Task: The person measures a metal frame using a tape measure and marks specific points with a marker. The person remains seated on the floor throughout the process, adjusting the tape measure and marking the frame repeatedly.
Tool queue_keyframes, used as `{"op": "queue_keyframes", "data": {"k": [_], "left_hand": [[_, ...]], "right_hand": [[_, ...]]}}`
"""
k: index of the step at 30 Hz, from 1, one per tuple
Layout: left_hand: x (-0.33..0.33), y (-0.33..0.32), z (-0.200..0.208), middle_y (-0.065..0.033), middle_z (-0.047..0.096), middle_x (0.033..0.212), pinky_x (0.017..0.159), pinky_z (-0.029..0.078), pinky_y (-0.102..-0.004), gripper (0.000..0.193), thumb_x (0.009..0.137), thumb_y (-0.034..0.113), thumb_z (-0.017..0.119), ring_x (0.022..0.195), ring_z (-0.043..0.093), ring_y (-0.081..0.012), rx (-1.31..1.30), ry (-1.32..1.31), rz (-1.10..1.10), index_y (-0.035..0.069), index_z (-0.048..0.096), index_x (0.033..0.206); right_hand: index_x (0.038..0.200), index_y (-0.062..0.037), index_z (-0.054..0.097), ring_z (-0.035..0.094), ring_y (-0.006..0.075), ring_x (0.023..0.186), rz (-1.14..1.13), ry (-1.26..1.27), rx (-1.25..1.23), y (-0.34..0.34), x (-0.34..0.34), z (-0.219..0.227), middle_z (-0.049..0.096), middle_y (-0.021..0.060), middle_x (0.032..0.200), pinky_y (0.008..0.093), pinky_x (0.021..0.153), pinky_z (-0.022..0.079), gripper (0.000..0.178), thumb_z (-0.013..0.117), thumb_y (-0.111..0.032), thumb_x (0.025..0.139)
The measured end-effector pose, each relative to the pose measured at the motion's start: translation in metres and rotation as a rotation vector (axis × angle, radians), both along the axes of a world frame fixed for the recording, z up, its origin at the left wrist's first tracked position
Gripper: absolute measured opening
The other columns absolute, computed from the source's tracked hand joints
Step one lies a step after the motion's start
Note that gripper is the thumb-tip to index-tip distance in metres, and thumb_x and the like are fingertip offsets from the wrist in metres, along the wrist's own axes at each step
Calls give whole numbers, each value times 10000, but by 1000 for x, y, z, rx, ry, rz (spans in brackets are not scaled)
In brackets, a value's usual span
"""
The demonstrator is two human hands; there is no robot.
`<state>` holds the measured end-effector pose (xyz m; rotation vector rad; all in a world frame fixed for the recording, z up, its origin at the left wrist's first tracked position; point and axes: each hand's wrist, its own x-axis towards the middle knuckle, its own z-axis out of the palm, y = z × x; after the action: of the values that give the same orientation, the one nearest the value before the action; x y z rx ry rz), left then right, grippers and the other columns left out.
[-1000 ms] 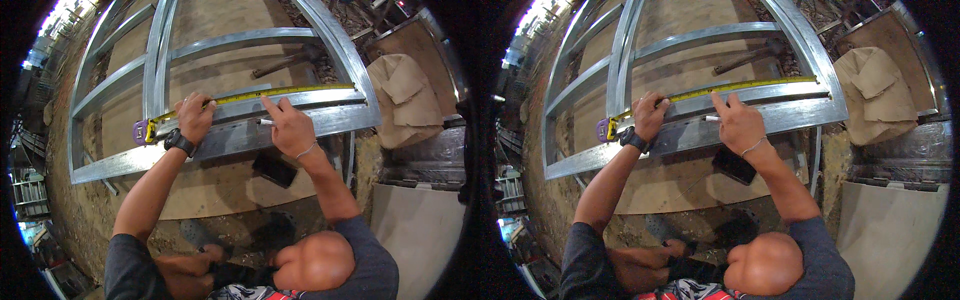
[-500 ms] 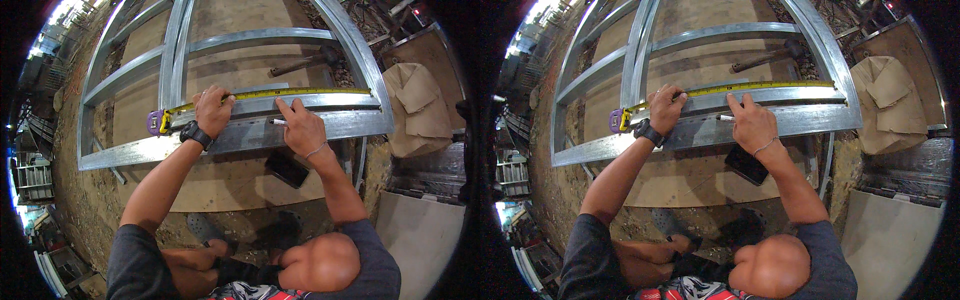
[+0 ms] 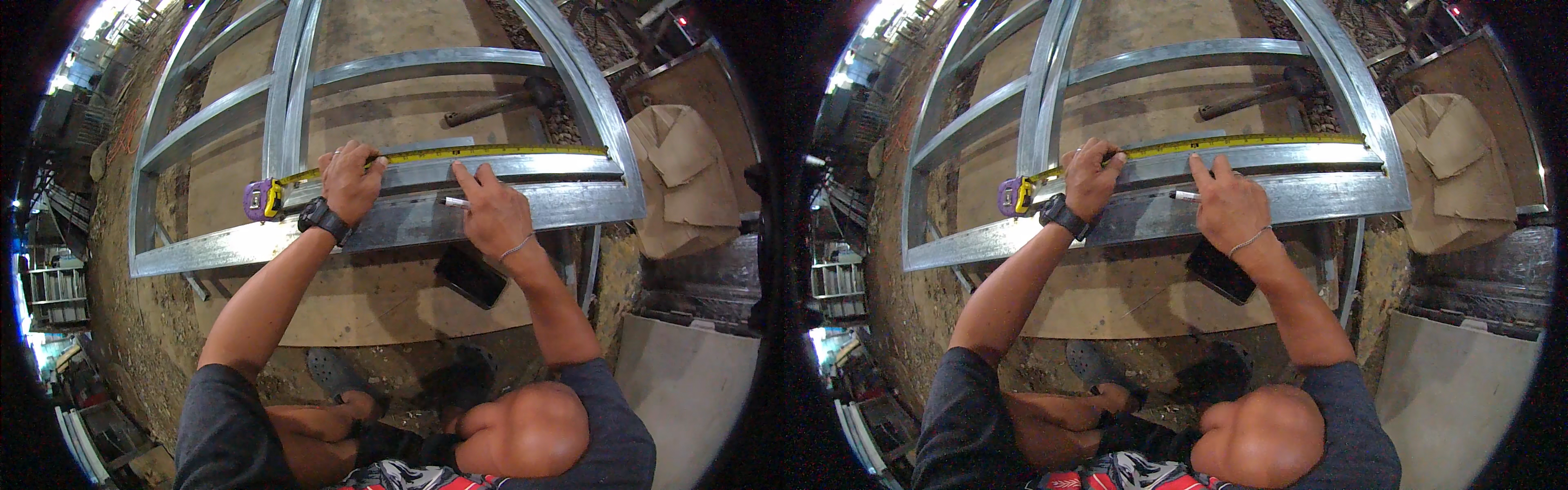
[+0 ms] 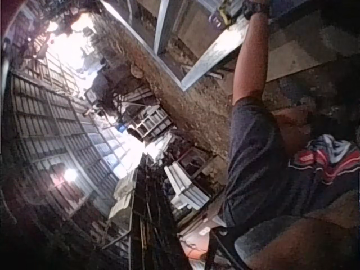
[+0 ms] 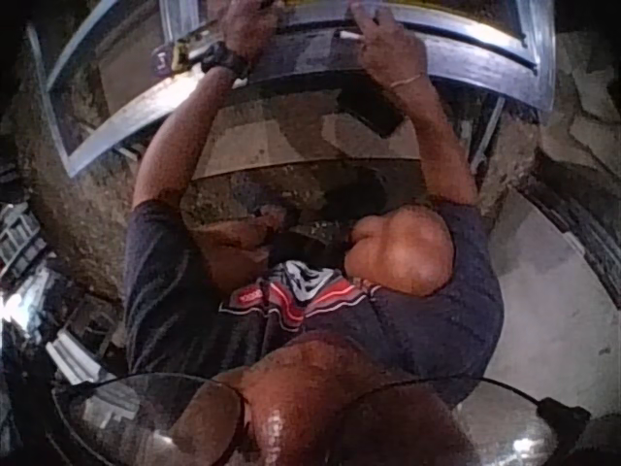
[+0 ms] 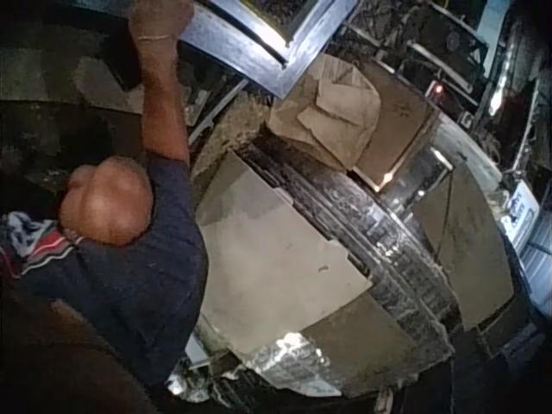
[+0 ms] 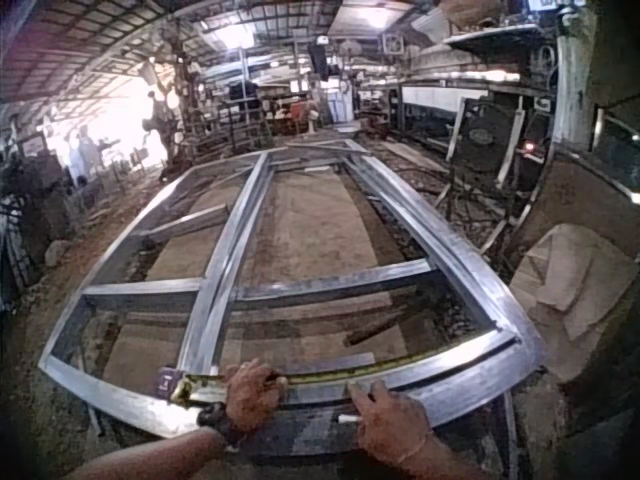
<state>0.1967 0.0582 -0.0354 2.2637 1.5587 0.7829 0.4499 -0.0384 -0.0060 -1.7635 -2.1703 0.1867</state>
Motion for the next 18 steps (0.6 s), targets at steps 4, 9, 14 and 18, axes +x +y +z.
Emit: {"op": "queue_keyframes", "data": {"k": [4,9,14,18], "left_hand": [[-3,0,-1,-110,691,1006,1002,385,-479,163,968,263,710,1066,655,-334,-3,-6,-1,109,754,999],[-1,0,-2,-116,690,1003,985,394,-482,161,969,263,709,1036,660,-346,45,10,-3,110,754,995],[-1,1,-5,-120,693,991,965,398,-474,155,958,262,721,1005,668,-348,72,-23,2,115,763,986],[-2,-1,-2,-127,694,1004,975,410,-475,213,980,278,705,1021,664,-356,57,-3,-10,83,766,1039]], "right_hand": [[1473,-41,602,756,361,825,93,-26,15,-1,-29,16,644,158,1088,479,718,615,603,690,-107,881],[1471,-45,619,771,326,810,155,-97,15,14,-49,2,670,145,1126,453,721,616,571,675,-160,915],[1424,-18,657,780,317,796,204,-170,37,17,-52,-1,694,143,1105,435,711,624,522,659,-160,922],[1381,14,677,780,306,792,284,-223,62,23,-49,3,703,147,1060,420,686,630,496,660,-157,915]]}}
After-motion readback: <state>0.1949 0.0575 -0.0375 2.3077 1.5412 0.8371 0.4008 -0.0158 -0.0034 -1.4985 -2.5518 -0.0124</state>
